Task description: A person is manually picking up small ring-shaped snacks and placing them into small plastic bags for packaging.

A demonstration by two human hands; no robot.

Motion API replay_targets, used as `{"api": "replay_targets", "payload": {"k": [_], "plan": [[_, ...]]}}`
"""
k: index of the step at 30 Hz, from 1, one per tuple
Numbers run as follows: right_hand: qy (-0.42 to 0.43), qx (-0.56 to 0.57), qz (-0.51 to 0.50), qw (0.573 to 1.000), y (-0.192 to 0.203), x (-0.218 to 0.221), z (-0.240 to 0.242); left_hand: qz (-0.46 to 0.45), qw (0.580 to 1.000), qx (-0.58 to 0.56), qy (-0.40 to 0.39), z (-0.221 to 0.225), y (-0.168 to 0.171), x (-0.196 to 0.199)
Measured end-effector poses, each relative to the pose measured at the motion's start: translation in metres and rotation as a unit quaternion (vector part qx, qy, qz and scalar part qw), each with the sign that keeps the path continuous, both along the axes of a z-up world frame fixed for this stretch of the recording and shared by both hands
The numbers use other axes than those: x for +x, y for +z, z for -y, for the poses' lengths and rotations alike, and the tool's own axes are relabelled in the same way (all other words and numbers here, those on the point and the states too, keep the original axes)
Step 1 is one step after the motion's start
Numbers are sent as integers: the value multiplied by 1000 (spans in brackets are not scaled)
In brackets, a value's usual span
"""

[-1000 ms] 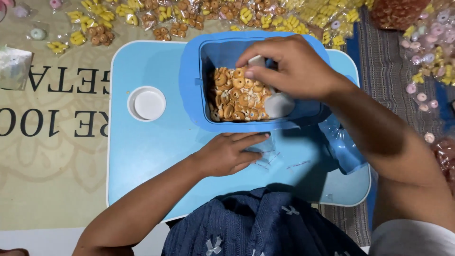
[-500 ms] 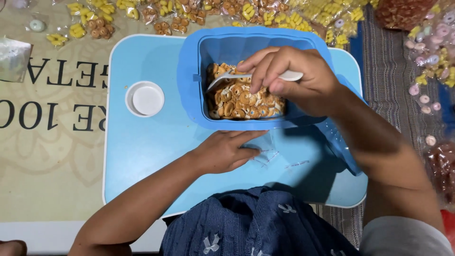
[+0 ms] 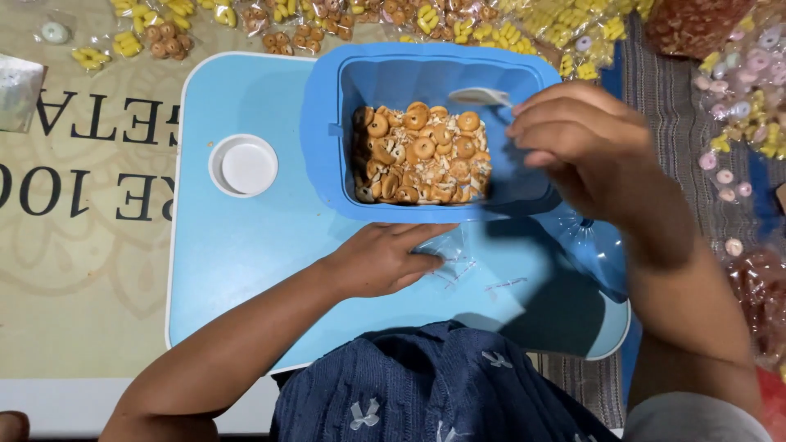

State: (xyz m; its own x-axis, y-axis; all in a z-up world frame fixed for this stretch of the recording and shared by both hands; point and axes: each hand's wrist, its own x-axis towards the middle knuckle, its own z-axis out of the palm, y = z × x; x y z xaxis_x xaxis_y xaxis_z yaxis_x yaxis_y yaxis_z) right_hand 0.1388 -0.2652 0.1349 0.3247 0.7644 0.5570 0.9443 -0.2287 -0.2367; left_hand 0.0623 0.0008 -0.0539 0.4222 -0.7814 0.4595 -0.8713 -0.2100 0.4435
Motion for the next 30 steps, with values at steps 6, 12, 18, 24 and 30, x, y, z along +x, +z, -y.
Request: {"api": "replay_targets", "payload": {"k": [6,12,18,24,30], "plan": [[-184,146,-205,950,-36,31,15,17,1000,-19,8,1,2,-1],[-277,205,-442,828,-55,50,-2,18,1000,-12,2,1,3,3],[-234,191,-542,784,-46,42,-19,1,1000,20,14,1,-2,-1],[-263,344,-536,725,-44,46,4,-2,1000,22,18,-1,-2,-4],[-153,207,-357,898,-25,12,9,-5,999,35,15,0,0,-3]]}}
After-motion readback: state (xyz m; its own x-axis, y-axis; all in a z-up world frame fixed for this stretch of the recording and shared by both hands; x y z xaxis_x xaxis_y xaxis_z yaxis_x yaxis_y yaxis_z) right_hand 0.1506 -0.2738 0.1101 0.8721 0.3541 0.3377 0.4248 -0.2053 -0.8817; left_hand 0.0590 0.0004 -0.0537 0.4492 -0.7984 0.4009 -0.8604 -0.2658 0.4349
